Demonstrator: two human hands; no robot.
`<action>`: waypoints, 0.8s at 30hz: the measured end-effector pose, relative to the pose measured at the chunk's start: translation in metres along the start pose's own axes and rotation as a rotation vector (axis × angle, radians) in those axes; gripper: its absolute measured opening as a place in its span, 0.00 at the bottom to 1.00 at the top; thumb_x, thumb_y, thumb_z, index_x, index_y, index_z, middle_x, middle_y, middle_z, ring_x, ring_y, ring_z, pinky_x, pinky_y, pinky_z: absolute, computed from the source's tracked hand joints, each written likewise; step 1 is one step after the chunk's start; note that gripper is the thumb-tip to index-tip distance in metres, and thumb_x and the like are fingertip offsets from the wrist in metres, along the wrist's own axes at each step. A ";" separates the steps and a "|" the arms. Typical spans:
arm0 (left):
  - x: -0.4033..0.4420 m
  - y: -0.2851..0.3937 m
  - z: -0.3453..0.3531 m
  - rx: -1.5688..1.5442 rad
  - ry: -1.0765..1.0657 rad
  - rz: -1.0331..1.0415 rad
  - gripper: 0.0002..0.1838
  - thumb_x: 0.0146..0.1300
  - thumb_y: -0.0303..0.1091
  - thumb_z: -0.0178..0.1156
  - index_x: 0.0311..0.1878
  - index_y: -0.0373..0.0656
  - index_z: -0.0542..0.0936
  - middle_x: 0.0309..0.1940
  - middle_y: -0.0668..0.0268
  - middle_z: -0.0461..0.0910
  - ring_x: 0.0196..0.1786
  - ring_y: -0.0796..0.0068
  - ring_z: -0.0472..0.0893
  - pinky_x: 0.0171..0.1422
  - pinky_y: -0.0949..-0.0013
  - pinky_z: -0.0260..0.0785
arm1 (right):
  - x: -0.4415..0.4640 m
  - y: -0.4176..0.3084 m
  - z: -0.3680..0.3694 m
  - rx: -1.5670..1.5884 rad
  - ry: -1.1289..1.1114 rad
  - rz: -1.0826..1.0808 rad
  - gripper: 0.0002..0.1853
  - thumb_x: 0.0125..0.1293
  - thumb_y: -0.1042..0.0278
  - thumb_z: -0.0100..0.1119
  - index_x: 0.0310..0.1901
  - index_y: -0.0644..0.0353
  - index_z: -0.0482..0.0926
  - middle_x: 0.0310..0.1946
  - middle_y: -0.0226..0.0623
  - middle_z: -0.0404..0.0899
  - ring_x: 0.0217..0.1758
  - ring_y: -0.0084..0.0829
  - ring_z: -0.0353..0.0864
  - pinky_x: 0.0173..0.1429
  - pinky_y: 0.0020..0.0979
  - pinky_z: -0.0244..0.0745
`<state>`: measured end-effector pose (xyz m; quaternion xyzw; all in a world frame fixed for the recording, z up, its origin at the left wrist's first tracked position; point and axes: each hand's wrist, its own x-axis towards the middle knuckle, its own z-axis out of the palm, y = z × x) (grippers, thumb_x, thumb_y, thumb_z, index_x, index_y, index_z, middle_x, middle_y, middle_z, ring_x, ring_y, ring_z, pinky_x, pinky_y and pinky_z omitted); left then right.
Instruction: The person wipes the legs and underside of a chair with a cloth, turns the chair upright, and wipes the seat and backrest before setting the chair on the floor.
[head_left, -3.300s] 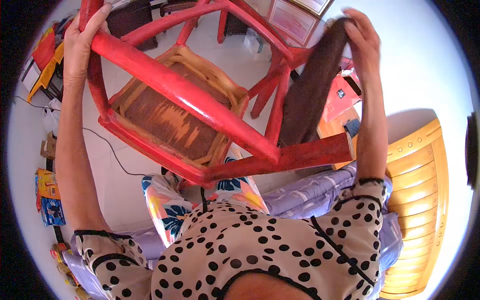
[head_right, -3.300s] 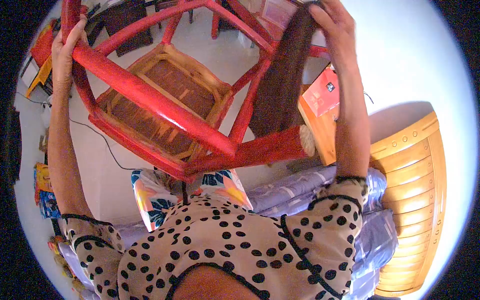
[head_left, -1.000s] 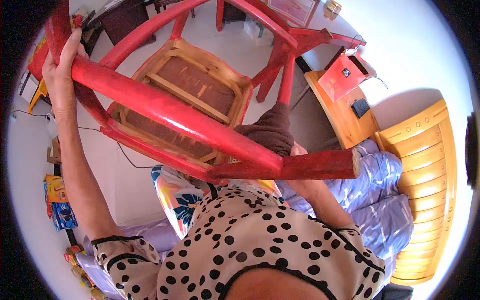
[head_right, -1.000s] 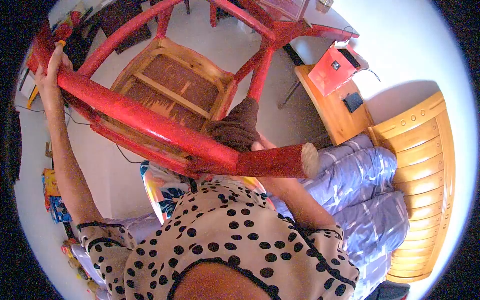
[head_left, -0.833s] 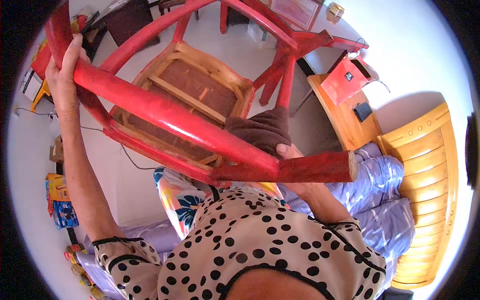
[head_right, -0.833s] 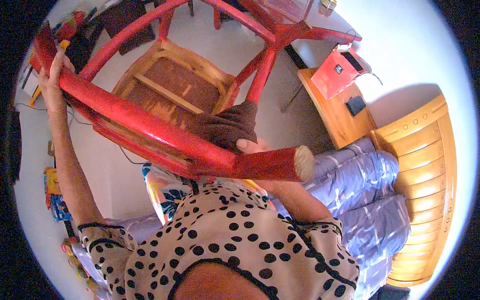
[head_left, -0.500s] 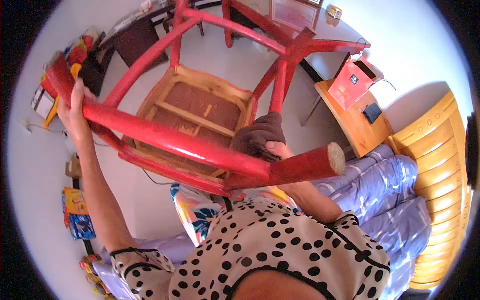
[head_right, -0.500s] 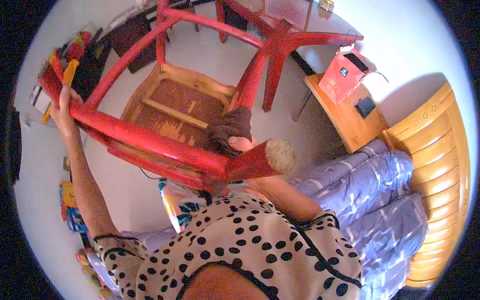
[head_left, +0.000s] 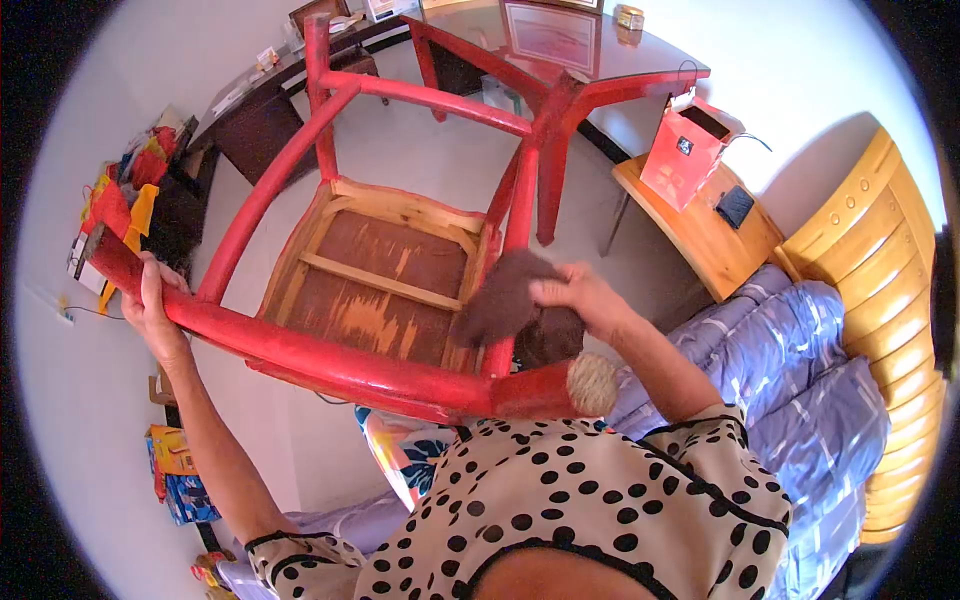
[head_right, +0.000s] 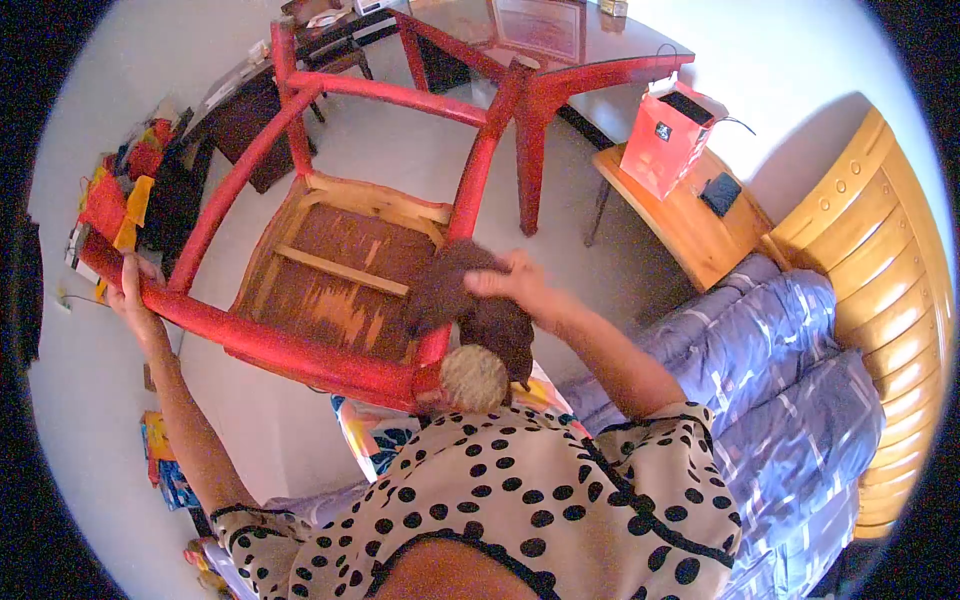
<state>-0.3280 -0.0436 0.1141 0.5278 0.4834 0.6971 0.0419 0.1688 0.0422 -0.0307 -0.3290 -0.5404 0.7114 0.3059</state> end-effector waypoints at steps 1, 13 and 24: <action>0.000 0.003 0.002 0.010 -0.003 -0.016 0.11 0.69 0.35 0.61 0.47 0.38 0.75 0.23 0.68 0.72 0.24 0.78 0.71 0.29 0.73 0.64 | 0.008 -0.001 -0.001 0.075 0.062 -0.043 0.26 0.62 0.48 0.69 0.49 0.66 0.84 0.40 0.35 0.85 0.41 0.24 0.82 0.47 0.29 0.78; 0.001 0.014 0.027 0.161 0.028 0.029 0.09 0.69 0.36 0.62 0.44 0.41 0.77 0.24 0.71 0.74 0.25 0.83 0.73 0.31 0.76 0.66 | 0.167 -0.047 -0.074 0.497 0.161 -0.072 0.21 0.74 0.54 0.56 0.55 0.65 0.78 0.51 0.44 0.83 0.52 0.39 0.84 0.62 0.44 0.77; 0.012 0.015 0.031 0.239 0.108 -0.028 0.11 0.68 0.38 0.62 0.41 0.40 0.77 0.23 0.71 0.73 0.24 0.82 0.72 0.29 0.75 0.65 | 0.227 -0.050 -0.103 0.239 0.516 -0.482 0.18 0.67 0.62 0.65 0.51 0.67 0.81 0.40 0.37 0.84 0.40 0.30 0.83 0.47 0.31 0.78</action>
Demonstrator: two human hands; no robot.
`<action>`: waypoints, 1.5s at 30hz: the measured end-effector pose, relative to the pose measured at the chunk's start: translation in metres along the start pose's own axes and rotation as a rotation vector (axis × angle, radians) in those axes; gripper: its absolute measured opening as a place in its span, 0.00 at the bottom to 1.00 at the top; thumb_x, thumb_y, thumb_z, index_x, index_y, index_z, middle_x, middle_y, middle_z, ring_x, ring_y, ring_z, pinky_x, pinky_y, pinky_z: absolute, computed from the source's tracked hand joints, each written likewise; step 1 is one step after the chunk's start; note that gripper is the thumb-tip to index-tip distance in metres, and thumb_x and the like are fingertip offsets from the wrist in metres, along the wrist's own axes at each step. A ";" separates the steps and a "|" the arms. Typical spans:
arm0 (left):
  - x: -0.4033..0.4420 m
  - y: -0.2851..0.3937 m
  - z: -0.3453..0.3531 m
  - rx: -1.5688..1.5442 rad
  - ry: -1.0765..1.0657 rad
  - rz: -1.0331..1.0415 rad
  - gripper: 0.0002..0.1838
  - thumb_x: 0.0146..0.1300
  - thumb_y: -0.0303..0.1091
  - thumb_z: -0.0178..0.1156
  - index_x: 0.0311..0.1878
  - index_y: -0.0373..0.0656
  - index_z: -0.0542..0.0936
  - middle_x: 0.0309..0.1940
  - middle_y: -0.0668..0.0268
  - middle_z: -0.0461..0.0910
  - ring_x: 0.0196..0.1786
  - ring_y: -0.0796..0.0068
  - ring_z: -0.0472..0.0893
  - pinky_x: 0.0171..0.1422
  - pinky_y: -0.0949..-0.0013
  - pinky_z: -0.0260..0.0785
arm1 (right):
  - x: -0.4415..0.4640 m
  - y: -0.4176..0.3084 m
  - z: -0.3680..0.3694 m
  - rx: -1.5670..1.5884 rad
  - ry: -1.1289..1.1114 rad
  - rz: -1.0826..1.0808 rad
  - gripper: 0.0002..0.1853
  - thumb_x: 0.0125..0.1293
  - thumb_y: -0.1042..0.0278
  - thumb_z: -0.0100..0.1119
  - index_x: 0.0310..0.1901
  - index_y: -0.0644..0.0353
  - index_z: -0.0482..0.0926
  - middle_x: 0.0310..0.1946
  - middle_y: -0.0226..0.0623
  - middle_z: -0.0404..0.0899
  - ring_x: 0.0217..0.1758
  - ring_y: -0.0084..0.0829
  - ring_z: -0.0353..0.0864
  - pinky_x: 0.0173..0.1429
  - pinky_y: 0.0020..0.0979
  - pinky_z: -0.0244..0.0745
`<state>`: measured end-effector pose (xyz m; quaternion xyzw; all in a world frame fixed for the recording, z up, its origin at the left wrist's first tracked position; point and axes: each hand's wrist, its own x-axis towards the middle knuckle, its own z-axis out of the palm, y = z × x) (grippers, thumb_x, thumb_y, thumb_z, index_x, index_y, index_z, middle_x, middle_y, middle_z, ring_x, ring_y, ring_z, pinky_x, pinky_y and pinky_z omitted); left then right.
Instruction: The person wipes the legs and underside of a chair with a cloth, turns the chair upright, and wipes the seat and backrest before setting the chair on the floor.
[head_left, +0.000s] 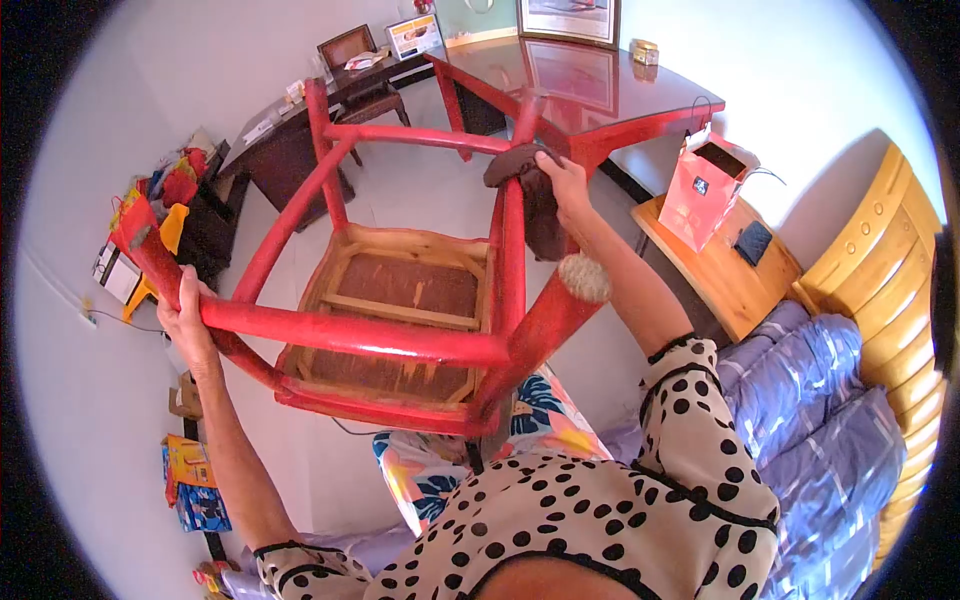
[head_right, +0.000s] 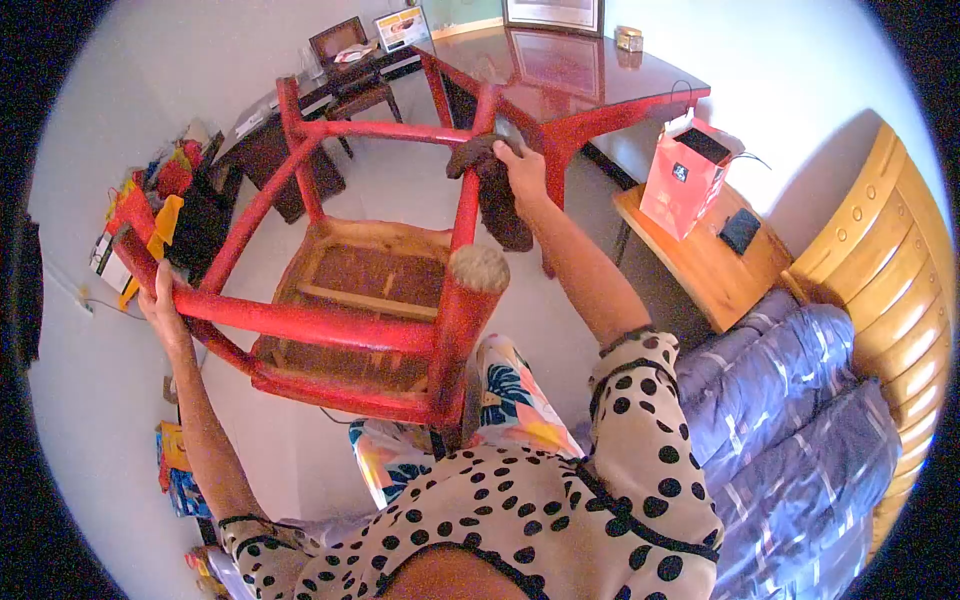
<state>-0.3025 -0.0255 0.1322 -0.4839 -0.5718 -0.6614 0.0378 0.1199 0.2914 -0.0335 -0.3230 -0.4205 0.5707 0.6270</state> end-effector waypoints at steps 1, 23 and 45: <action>0.002 -0.002 0.001 -0.008 -0.002 -0.006 0.11 0.68 0.38 0.62 0.41 0.40 0.77 0.23 0.71 0.73 0.23 0.82 0.72 0.29 0.75 0.65 | -0.003 -0.013 0.000 -0.009 -0.016 -0.106 0.19 0.66 0.62 0.66 0.52 0.67 0.80 0.41 0.38 0.84 0.41 0.30 0.83 0.49 0.32 0.77; 0.003 -0.001 0.009 -0.054 -0.021 -0.006 0.12 0.68 0.40 0.62 0.43 0.41 0.77 0.24 0.72 0.73 0.24 0.82 0.72 0.29 0.75 0.65 | 0.035 -0.032 0.028 -0.637 0.357 -0.659 0.42 0.47 0.62 0.78 0.63 0.66 0.68 0.48 0.52 0.82 0.52 0.46 0.83 0.60 0.41 0.75; 0.029 -0.028 0.010 -0.070 0.002 0.010 0.13 0.67 0.41 0.63 0.43 0.40 0.77 0.24 0.71 0.74 0.25 0.81 0.73 0.30 0.75 0.65 | 0.078 -0.093 0.014 -1.141 -0.114 -0.874 0.25 0.52 0.50 0.69 0.49 0.54 0.82 0.35 0.49 0.85 0.41 0.52 0.85 0.48 0.47 0.79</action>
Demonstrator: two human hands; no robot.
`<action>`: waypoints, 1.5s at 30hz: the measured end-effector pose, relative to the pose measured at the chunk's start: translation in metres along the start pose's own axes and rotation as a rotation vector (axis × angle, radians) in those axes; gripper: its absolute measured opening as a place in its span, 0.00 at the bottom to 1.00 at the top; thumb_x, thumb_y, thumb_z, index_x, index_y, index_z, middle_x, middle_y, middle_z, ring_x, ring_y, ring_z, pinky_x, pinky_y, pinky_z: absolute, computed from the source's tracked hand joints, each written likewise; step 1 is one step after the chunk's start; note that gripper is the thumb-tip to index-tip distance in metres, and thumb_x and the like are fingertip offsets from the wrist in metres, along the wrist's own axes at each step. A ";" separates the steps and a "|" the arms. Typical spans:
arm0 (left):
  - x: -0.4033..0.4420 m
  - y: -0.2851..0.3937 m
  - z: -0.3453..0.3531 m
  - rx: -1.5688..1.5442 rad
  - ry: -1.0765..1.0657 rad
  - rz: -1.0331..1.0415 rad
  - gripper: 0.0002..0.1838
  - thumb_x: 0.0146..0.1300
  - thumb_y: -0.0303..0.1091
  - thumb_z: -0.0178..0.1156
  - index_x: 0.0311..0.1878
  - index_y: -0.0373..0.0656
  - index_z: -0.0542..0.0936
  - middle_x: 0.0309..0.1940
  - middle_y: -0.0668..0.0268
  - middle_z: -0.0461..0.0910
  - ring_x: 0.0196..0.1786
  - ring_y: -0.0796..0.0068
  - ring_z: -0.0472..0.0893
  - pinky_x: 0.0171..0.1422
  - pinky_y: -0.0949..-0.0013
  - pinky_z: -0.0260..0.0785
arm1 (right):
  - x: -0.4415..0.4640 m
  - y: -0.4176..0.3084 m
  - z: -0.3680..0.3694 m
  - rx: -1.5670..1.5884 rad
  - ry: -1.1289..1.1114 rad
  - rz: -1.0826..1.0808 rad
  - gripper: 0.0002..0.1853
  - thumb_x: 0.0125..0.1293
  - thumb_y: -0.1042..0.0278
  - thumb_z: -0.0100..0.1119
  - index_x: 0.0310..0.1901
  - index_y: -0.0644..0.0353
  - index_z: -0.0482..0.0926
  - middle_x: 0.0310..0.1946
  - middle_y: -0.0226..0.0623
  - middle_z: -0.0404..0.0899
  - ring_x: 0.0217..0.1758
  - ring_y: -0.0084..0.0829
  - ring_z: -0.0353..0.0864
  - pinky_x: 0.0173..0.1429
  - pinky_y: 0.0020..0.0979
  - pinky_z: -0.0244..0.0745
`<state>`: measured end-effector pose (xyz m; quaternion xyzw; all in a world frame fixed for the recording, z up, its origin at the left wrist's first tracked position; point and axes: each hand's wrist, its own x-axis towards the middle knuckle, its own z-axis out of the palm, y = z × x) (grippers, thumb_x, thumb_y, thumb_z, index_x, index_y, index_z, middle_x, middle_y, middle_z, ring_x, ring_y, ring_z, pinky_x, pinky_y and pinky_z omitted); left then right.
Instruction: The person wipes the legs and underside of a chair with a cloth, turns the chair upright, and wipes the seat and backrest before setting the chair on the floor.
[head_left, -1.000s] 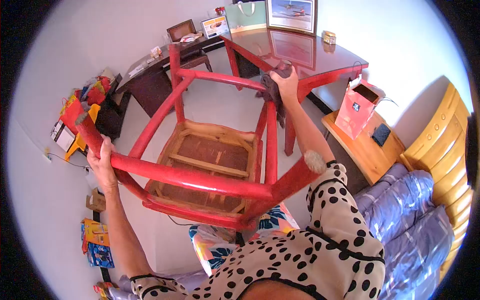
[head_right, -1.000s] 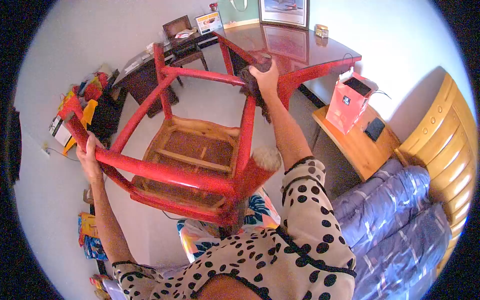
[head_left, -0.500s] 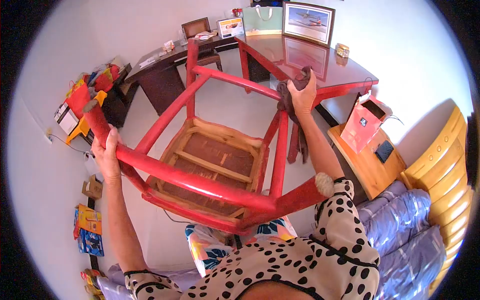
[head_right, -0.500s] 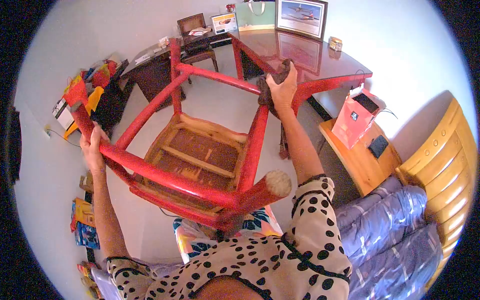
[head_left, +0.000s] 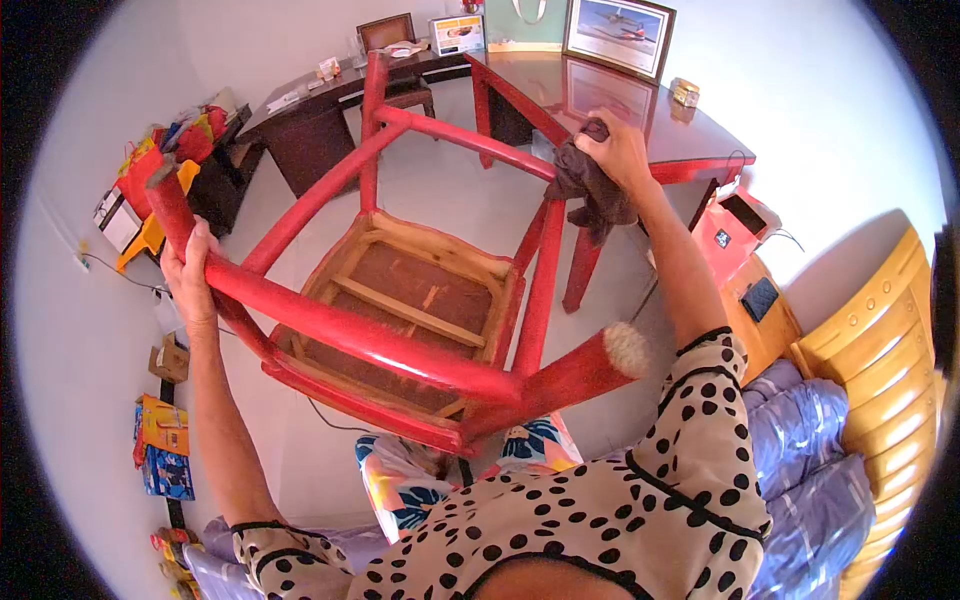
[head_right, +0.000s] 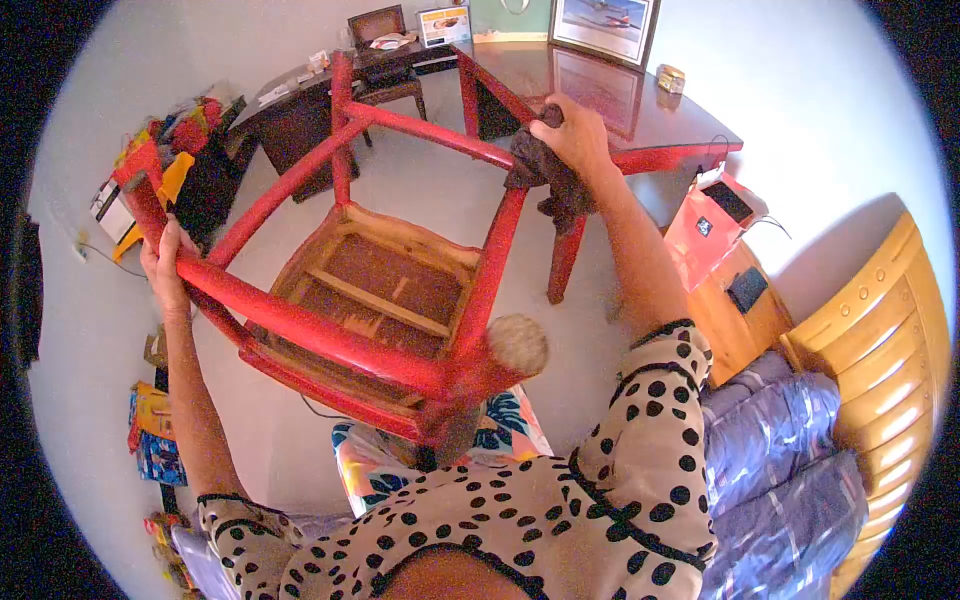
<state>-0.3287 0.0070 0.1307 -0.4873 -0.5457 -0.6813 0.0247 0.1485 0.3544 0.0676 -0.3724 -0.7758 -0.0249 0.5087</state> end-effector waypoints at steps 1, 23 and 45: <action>0.001 0.000 0.000 -0.013 0.017 0.001 0.13 0.67 0.41 0.63 0.43 0.40 0.77 0.24 0.70 0.74 0.24 0.81 0.73 0.29 0.75 0.65 | 0.003 -0.001 -0.004 -0.016 -0.055 -0.007 0.24 0.52 0.49 0.69 0.48 0.54 0.82 0.35 0.49 0.85 0.41 0.53 0.85 0.48 0.47 0.79; -0.012 -0.011 -0.072 0.563 0.279 0.223 0.21 0.58 0.32 0.71 0.52 0.35 0.78 0.37 0.67 0.81 0.38 0.74 0.79 0.45 0.68 0.73 | -0.026 -0.077 -0.013 -0.046 -0.027 -0.227 0.14 0.66 0.53 0.55 0.40 0.55 0.82 0.32 0.53 0.80 0.35 0.55 0.82 0.41 0.52 0.78; -0.057 0.103 0.025 0.832 -0.522 0.230 0.28 0.59 0.36 0.72 0.63 0.45 0.76 0.43 0.52 0.80 0.41 0.60 0.80 0.48 0.62 0.74 | -0.054 -0.050 -0.048 -0.136 0.053 -0.151 0.14 0.67 0.56 0.53 0.42 0.54 0.83 0.37 0.46 0.84 0.41 0.51 0.84 0.44 0.48 0.79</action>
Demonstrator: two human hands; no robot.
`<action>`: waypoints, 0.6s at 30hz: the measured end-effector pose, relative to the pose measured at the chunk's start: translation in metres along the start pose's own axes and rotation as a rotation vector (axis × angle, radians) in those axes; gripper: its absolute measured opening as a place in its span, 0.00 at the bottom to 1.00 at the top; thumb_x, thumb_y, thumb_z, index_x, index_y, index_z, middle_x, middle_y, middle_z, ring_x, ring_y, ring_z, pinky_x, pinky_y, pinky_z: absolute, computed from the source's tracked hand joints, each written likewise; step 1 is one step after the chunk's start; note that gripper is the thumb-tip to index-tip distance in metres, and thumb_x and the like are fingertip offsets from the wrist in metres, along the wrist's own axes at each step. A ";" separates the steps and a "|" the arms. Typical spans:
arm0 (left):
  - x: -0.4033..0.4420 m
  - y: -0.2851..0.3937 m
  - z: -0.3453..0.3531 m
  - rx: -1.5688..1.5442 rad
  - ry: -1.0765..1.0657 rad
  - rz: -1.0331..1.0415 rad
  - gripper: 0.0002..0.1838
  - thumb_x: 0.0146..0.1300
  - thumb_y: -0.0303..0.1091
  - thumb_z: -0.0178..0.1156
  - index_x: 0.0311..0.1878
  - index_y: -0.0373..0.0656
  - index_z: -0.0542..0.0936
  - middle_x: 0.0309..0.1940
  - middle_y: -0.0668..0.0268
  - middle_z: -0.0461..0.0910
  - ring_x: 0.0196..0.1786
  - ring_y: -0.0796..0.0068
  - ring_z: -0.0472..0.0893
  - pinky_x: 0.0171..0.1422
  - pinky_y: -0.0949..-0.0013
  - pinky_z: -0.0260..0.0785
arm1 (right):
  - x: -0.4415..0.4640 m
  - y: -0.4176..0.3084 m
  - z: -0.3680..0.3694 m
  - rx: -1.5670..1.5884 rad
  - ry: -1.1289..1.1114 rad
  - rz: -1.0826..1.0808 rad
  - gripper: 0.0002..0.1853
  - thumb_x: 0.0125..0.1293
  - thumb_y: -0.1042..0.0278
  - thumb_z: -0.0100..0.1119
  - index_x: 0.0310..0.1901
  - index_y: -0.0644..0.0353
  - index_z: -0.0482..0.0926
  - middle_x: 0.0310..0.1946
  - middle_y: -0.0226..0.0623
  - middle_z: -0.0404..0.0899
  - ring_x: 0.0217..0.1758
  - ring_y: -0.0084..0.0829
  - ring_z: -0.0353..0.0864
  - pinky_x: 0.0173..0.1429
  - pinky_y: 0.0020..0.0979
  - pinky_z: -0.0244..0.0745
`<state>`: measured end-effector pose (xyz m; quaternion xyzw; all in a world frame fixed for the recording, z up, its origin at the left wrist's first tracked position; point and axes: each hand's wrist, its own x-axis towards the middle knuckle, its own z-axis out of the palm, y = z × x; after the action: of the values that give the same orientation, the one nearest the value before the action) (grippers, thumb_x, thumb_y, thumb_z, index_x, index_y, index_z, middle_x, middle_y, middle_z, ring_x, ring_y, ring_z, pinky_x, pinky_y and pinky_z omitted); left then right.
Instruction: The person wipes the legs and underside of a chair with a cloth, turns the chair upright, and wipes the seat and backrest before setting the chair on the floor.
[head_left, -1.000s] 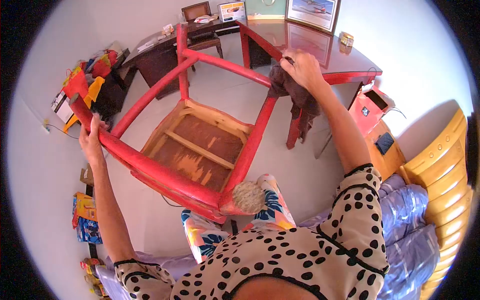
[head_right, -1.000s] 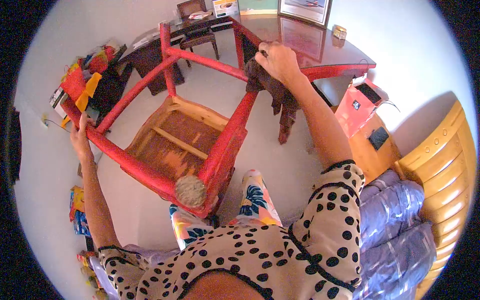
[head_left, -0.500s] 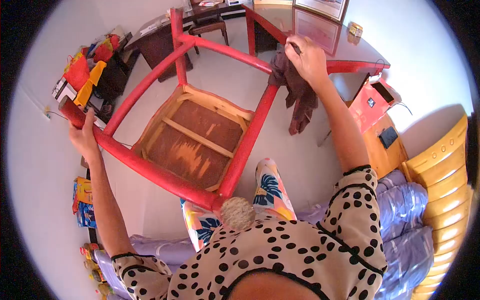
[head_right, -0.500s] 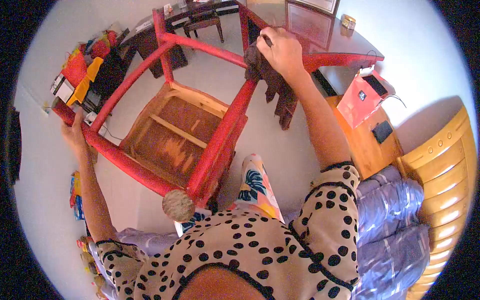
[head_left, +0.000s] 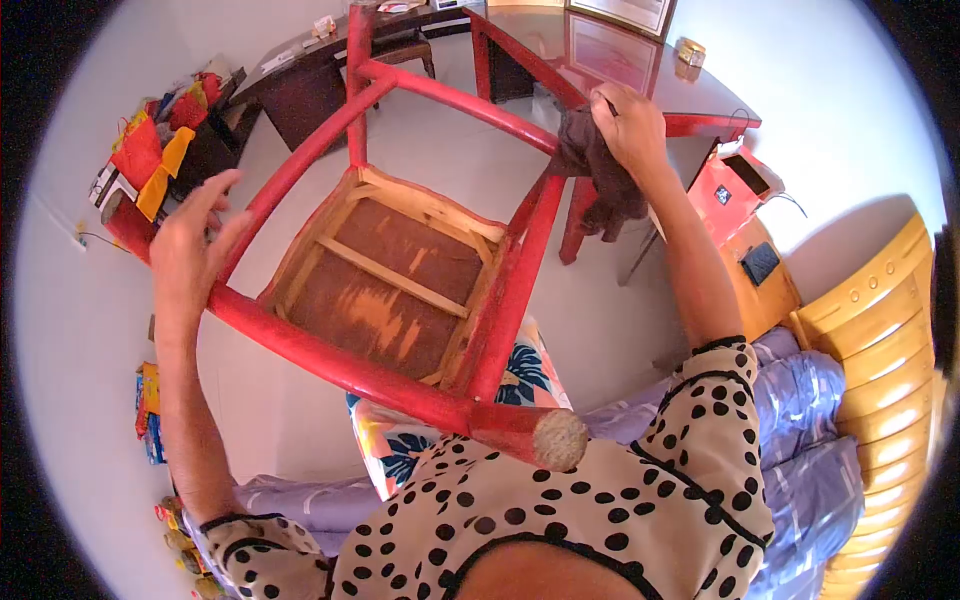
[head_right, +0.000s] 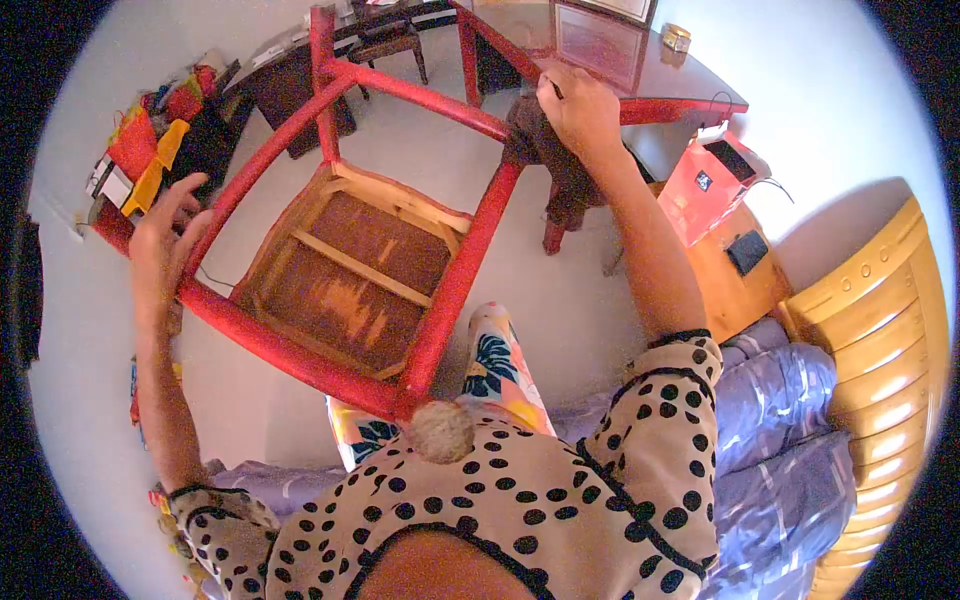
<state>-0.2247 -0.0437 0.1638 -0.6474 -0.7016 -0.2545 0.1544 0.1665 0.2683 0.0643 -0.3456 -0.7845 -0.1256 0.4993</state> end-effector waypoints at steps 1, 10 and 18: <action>0.007 0.000 0.002 -0.110 -0.131 -0.013 0.30 0.58 0.38 0.73 0.63 0.44 0.75 0.40 0.52 0.80 0.38 0.61 0.80 0.46 0.63 0.74 | 0.000 0.001 -0.004 -0.012 -0.019 0.003 0.14 0.68 0.56 0.52 0.43 0.54 0.83 0.37 0.46 0.84 0.41 0.51 0.84 0.44 0.49 0.79; 0.010 0.008 -0.002 -0.091 -0.368 -0.109 0.34 0.55 0.36 0.73 0.66 0.45 0.74 0.23 0.59 0.76 0.24 0.70 0.77 0.35 0.64 0.71 | 0.012 0.025 -0.019 0.338 -0.199 0.024 0.17 0.75 0.56 0.50 0.48 0.61 0.82 0.37 0.46 0.85 0.43 0.42 0.85 0.50 0.40 0.77; 0.009 -0.020 0.000 -0.068 -0.308 -0.142 0.32 0.54 0.34 0.72 0.64 0.45 0.76 0.24 0.60 0.77 0.24 0.70 0.77 0.35 0.65 0.71 | -0.091 0.098 0.052 1.602 0.225 0.923 0.22 0.74 0.50 0.54 0.59 0.56 0.77 0.47 0.36 0.82 0.49 0.36 0.81 0.56 0.37 0.77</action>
<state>-0.2456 -0.0364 0.1653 -0.6323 -0.7520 -0.1862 0.0045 0.2199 0.3300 -0.0535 -0.1616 -0.3691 0.6316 0.6623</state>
